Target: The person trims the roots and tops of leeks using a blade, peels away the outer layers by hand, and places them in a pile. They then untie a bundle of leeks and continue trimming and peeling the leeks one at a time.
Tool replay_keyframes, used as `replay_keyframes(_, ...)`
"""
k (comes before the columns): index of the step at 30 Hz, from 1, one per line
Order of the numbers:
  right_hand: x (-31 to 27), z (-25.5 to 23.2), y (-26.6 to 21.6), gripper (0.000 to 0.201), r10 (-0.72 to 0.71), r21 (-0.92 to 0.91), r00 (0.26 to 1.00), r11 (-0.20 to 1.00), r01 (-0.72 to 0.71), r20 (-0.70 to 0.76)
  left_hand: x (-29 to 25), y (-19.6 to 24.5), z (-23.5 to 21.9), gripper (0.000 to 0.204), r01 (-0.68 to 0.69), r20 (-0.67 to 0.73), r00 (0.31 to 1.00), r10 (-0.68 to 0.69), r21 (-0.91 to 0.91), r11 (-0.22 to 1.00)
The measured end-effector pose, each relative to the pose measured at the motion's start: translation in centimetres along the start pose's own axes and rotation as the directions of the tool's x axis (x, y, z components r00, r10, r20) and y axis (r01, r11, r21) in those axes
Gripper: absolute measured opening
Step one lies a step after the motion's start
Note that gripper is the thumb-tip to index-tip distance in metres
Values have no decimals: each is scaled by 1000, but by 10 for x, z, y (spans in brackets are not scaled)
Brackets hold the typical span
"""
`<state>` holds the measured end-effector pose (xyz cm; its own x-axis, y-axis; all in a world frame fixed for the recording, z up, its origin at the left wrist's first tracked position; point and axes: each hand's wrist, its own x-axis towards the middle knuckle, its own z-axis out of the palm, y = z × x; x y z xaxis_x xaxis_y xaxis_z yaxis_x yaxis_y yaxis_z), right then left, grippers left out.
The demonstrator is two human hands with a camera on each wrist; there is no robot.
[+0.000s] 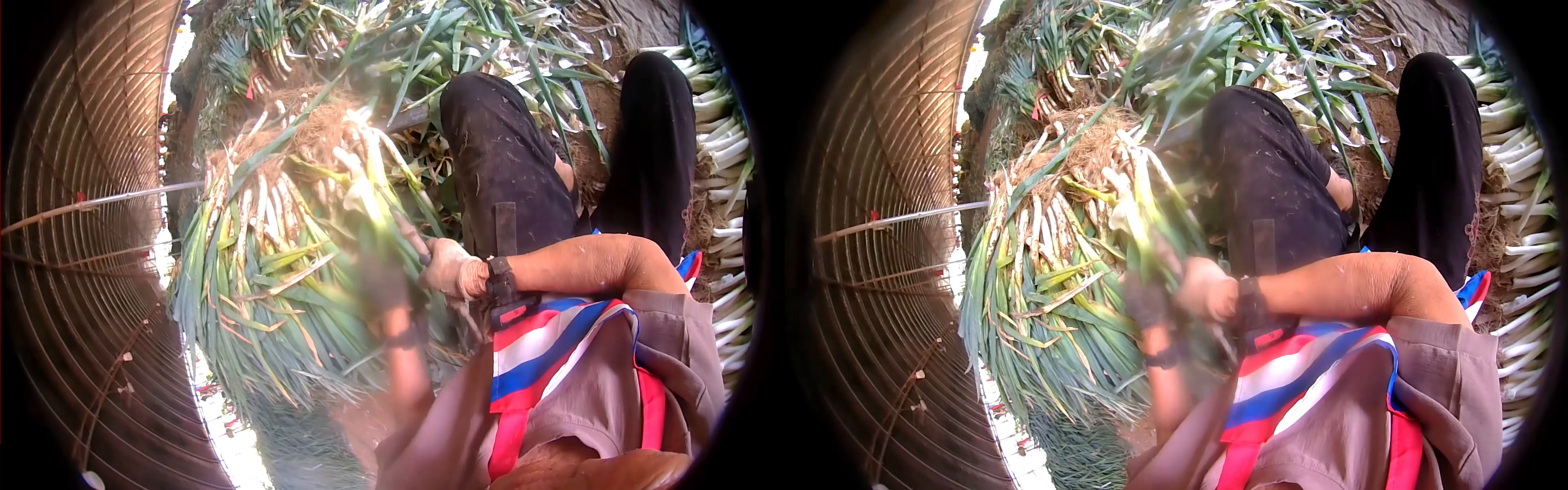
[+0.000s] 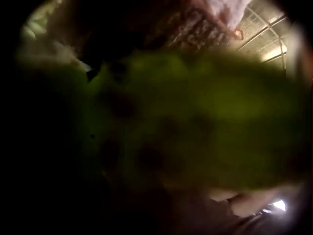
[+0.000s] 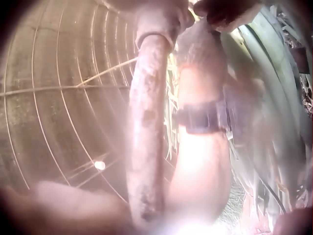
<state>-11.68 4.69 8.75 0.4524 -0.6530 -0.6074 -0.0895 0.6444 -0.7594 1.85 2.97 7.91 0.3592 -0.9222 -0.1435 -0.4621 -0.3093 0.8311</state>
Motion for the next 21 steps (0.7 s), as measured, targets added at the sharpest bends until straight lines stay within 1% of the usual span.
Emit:
replay_keyframes(1, 8, 3, 6, 36, -31, 49, 998, 998, 34, -55, 1, -8, 0, 31, 0, 4, 1000, 0, -32, 999)
replay_keyframes(2, 10, 4, 10, 37, -51, 47, 996, 997, 54, -69, 0, -16, -2, 31, 9, 13, 1000, -8, -60, 998)
replay_keyframes(4, 6, 4, 11, 39, -92, 36, 992, 995, 96, -91, 0, -32, -7, 31, 34, 28, 999, -32, -111, 993)
replay_keyframes(5, 7, 6, 16, 40, -105, -20, 990, 994, 103, -91, 0, -41, -11, 31, 49, 39, 998, -44, -138, 989)
replay_keyframes(8, 2, 5, 17, 40, -29, -32, 1000, 999, 29, -10, -3, -66, -23, 31, 102, 79, 993, -86, -218, 971)
replay_keyframes(9, -1, 4, 14, 40, -24, -57, 1000, 998, 24, 6, -3, -74, -27, 31, 120, 97, 990, -99, -249, 961)
replay_keyframes(12, 0, 8, 11, 40, -140, -61, 990, 988, 139, -6, -4, -101, -42, 30, 182, 164, 977, -133, -338, 923)
replay_keyframes(15, 4, 8, 3, 40, -203, -113, 978, 972, 206, 37, -5, -130, -58, 30, 251, 229, 959, -168, -402, 881)
replay_keyframes(19, 22, 16, -10, 38, -128, -69, 991, 990, 125, -42, -4, -163, -73, 30, 314, 290, 937, -195, -452, 835)
replay_keyframes(20, 22, 16, -9, 37, -84, -22, 996, 996, 83, -11, -4, -170, -76, 30, 325, 299, 933, -200, -460, 826)
replay_keyframes(21, 6, 9, -24, 37, -40, 22, 999, 999, 39, 23, -4, -174, -78, 30, 330, 307, 930, -201, -465, 822)
